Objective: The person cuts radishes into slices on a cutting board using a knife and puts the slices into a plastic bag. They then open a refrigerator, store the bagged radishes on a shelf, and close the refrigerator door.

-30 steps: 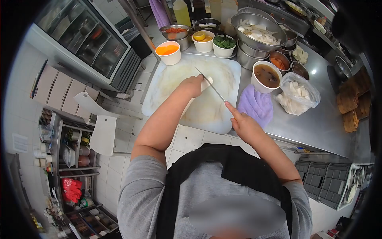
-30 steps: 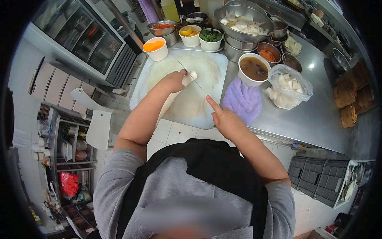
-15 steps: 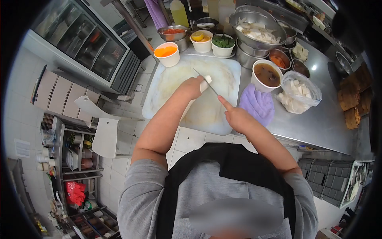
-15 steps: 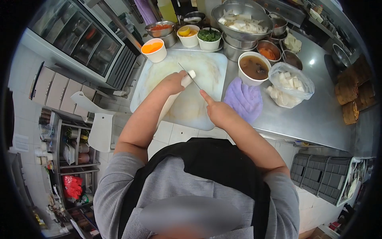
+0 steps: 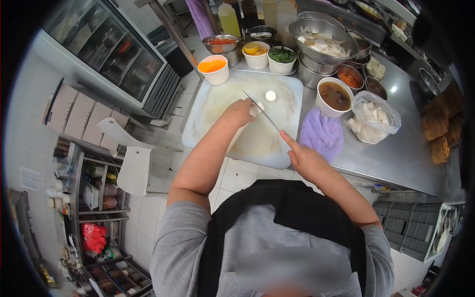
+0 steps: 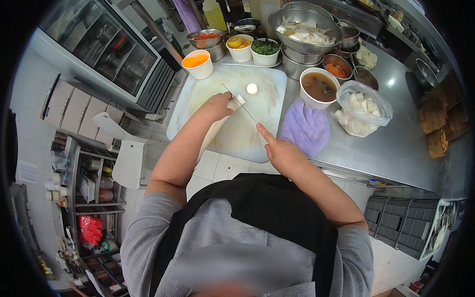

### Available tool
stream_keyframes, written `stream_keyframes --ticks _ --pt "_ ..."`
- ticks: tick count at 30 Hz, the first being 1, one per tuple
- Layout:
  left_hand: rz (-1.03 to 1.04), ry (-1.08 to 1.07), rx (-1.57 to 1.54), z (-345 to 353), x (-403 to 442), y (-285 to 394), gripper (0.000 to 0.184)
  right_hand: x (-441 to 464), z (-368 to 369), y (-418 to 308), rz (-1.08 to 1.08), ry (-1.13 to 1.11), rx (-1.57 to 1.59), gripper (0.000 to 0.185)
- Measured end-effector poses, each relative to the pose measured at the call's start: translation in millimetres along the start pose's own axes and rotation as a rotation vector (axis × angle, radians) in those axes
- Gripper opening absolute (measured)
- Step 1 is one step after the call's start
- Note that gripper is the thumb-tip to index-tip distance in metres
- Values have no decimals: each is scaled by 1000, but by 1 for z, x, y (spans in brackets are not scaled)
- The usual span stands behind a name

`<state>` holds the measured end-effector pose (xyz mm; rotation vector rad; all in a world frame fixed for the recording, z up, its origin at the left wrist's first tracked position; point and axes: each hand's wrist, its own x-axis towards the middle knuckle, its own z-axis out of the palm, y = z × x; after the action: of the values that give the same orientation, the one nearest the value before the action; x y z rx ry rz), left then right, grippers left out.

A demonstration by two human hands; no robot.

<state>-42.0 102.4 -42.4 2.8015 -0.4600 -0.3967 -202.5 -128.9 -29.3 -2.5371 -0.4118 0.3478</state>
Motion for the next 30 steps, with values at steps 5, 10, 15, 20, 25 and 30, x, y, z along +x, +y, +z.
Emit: stream_keyframes --ticks 5,10,15,20,25,30 --pt "18 8 1 2 1 -1 51 20 -1 -3 61 -102 33 63" --pt "33 49 22 3 0 3 51 44 -17 -18 223 -218 225 63" --pt "32 50 -8 1 17 2 55 41 3 10 177 -86 438 63" --pt "-43 65 -38 5 15 1 55 22 12 12 -16 106 85 60" --pt "-20 -9 4 -2 3 1 57 6 -1 -3 27 -2 23 62" --pt "-8 18 -6 4 3 -1 54 8 -4 3 8 -20 13 63"
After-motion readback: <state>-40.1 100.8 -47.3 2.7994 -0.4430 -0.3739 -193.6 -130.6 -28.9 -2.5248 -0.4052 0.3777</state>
